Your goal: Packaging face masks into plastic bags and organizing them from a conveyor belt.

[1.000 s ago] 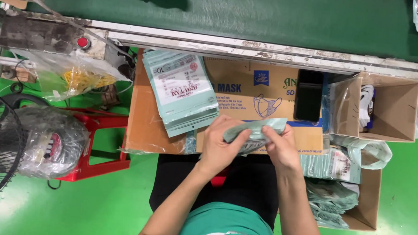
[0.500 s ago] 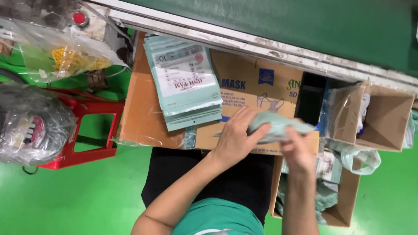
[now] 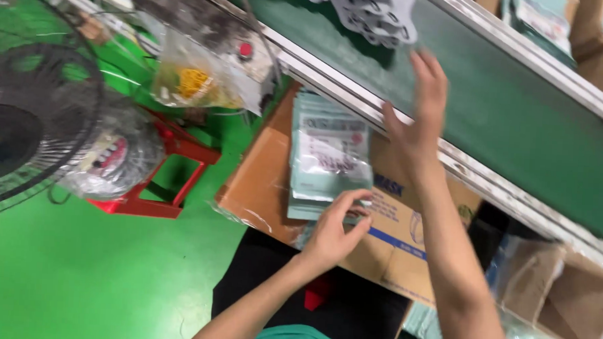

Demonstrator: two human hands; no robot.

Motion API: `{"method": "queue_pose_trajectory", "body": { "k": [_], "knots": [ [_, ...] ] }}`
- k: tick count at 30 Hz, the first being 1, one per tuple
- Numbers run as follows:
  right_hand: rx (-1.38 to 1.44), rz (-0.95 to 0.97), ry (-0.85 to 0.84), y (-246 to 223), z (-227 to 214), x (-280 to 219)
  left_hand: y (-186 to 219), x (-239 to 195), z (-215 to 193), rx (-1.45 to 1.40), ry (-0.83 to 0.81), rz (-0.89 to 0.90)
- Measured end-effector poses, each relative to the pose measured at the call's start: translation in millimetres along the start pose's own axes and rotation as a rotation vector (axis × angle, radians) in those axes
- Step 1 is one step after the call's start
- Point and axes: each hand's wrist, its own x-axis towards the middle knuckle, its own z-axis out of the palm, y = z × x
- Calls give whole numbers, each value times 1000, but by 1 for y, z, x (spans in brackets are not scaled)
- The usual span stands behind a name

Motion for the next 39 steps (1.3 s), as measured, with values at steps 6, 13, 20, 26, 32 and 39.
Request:
{"method": "queue_pose_trajectory", "body": {
  "k": [6, 13, 20, 26, 32, 39],
  "knots": [
    [-621, -422, -173, 73, 100, 131, 15, -1, -21, 133, 31, -15],
    [-818, -276, -566, 49, 39, 91, 56, 29, -31, 765, 167, 483],
    [-368, -90, -339, -53, -110, -126, -7, 56, 15, 682, -98, 416],
    [-185, 124, -13, -1, -119, -248, -71, 10, 89, 345, -313, 459],
    [235, 423, 77, 32, -101, -286, -84, -3, 107, 545, -413, 361],
    [417, 549, 73, 23, -95, -276, -70, 3, 98, 435, -378, 350]
  ]
}}
